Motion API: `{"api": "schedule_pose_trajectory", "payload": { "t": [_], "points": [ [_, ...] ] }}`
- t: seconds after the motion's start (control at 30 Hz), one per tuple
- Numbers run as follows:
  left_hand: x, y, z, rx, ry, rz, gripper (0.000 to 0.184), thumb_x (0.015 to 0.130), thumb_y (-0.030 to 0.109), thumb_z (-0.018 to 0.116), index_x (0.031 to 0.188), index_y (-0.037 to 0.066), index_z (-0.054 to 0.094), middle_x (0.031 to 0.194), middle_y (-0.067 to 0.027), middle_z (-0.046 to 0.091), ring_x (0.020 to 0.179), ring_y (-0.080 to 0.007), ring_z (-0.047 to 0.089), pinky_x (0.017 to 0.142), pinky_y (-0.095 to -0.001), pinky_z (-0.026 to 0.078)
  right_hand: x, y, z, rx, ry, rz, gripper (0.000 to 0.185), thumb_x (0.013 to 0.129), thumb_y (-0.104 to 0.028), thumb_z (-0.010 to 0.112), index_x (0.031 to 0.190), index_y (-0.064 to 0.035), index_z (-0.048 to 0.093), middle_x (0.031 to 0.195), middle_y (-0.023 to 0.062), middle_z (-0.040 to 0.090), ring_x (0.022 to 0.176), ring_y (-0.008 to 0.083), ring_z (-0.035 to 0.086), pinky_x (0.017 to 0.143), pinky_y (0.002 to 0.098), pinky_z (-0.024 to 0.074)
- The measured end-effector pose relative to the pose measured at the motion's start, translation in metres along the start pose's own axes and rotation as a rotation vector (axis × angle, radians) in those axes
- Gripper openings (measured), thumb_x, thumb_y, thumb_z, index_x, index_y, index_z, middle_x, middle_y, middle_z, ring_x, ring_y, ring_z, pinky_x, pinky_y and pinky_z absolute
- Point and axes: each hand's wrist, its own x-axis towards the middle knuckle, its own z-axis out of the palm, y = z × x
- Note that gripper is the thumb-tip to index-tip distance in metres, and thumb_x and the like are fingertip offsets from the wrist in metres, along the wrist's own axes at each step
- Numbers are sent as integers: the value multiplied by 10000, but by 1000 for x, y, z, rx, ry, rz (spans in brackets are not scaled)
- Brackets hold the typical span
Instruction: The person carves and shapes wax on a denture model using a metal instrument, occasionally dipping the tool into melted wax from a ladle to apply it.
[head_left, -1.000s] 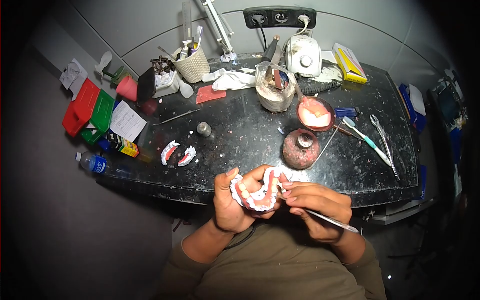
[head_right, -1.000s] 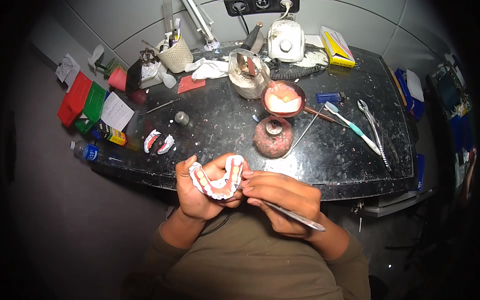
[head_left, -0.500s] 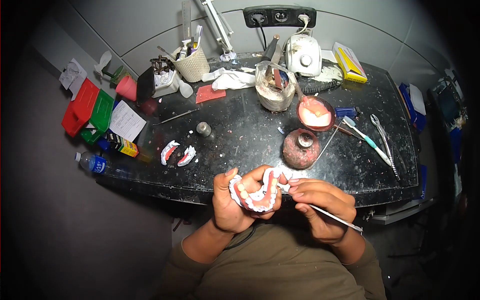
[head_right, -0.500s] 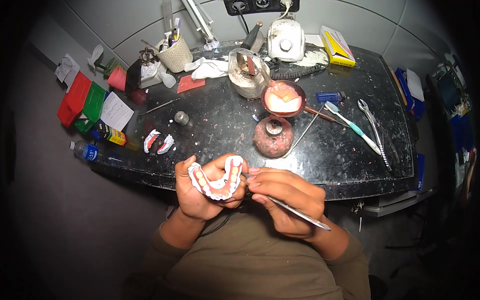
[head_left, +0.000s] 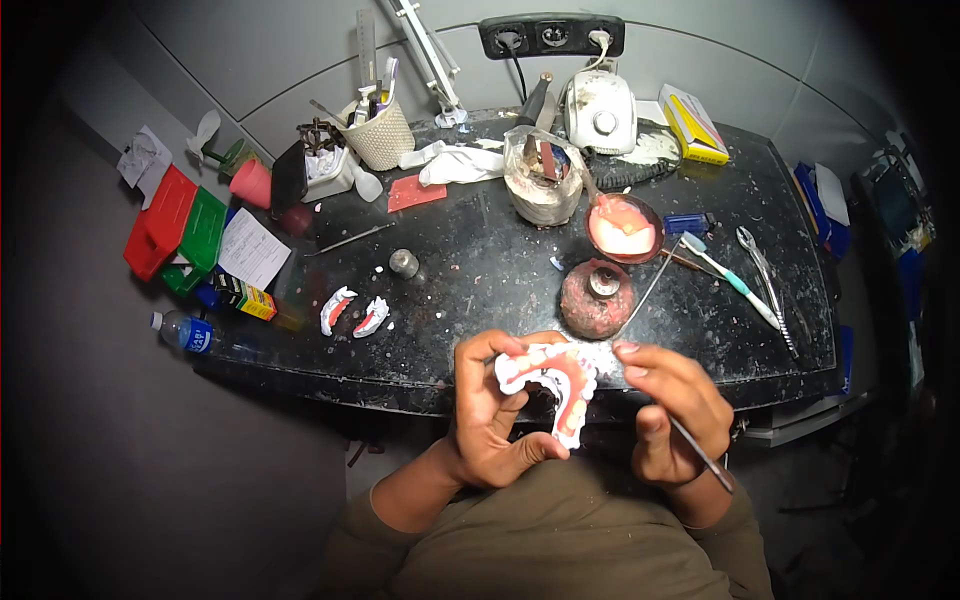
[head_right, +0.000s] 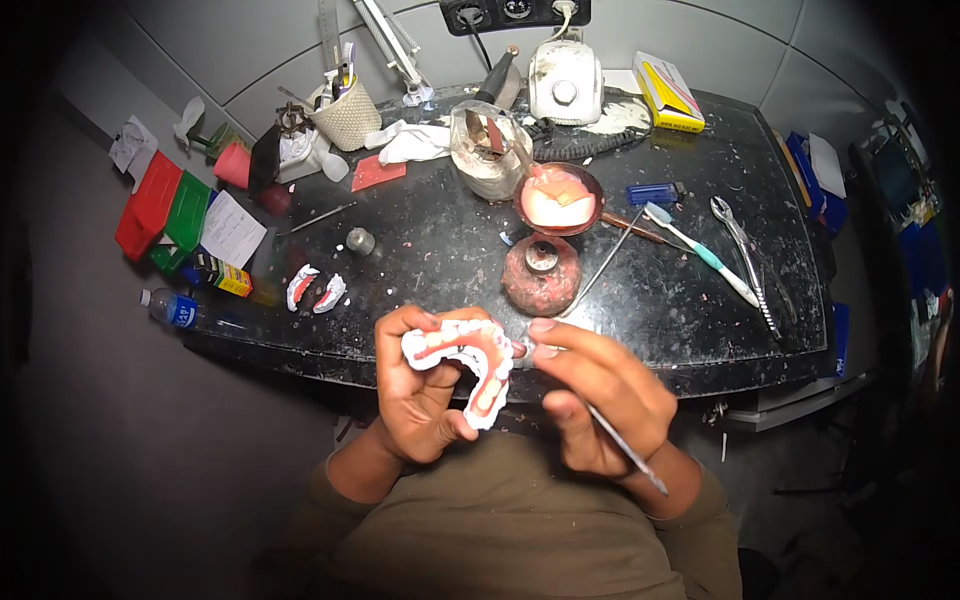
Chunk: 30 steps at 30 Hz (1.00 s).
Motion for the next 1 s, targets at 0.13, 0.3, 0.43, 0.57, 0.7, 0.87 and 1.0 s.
{"api": "schedule_pose_trajectory", "payload": {
  "t": [0.13, 0.3, 0.43, 0.57, 0.7, 0.87, 1.0],
  "points": [
    [3, -5, -2, 87, -93, 151, 893, 812, 266, 897, 1352, 85, 210, 1389, -356, 455, 1294, -339, 537, 1068, -447, 467, -1, -2, 3, 2, -73, -104, 253, 933, -132, 759, 1118, 23, 683, 1088, 204, 711, 1018, 372, 736, 890, 441, 617],
    [6, -7, -2, 304, -122, 287, 907, 775, 375, 906, 1296, 95, 219, 1310, -351, 516, 1240, -362, 564, 1065, -487, 454, -2, -9, 10, -44, -69, -110, 343, 813, -52, 848, 1115, 1, 693, 1064, 164, 712, 1062, 383, 730, 898, 448, 634],
    [6, -6, 0, 358, -127, 306, 885, 798, 377, 889, 1288, 86, 213, 1270, -368, 536, 1192, -341, 600, 1030, -469, 485, -4, -7, 13, -14, -59, -87, 331, 809, -13, 836, 1105, 15, 692, 1067, 168, 713, 1058, 372, 733, 897, 430, 634],
    [6, -6, 3, 355, -108, 309, 877, 808, 376, 882, 1286, 79, 210, 1256, -374, 540, 1174, -337, 611, 1015, -456, 496, -1, -9, 12, 8, -64, -57, 305, 812, 10, 823, 1088, 30, 695, 1075, 176, 713, 1047, 363, 738, 897, 421, 631],
    [6, -7, 3, 371, -103, 317, 867, 817, 367, 879, 1286, 77, 211, 1240, -371, 547, 1173, -341, 612, 1015, -455, 493, -1, -9, 12, 6, -71, -54, 278, 820, 5, 816, 1072, 32, 700, 1066, 178, 720, 1040, 362, 740, 891, 424, 628],
    [8, -6, 2, 319, -141, 333, 797, 829, 238, 874, 1276, 60, 239, 1300, -402, 494, 1223, -371, 588, 1025, -460, 486, -1, -9, 12, 12, -71, -41, 251, 834, -2, 805, 1060, 33, 702, 1026, 174, 733, 1034, 364, 742, 876, 427, 627],
    [9, -6, 2, 312, -147, 339, 795, 832, 240, 873, 1283, 65, 241, 1284, -391, 510, 1223, -374, 586, 1029, -470, 480, 0, -9, 13, 37, -63, -39, 233, 844, 2, 797, 1054, 35, 702, 1030, 177, 732, 1019, 362, 744, 878, 431, 629]
  ]
}}
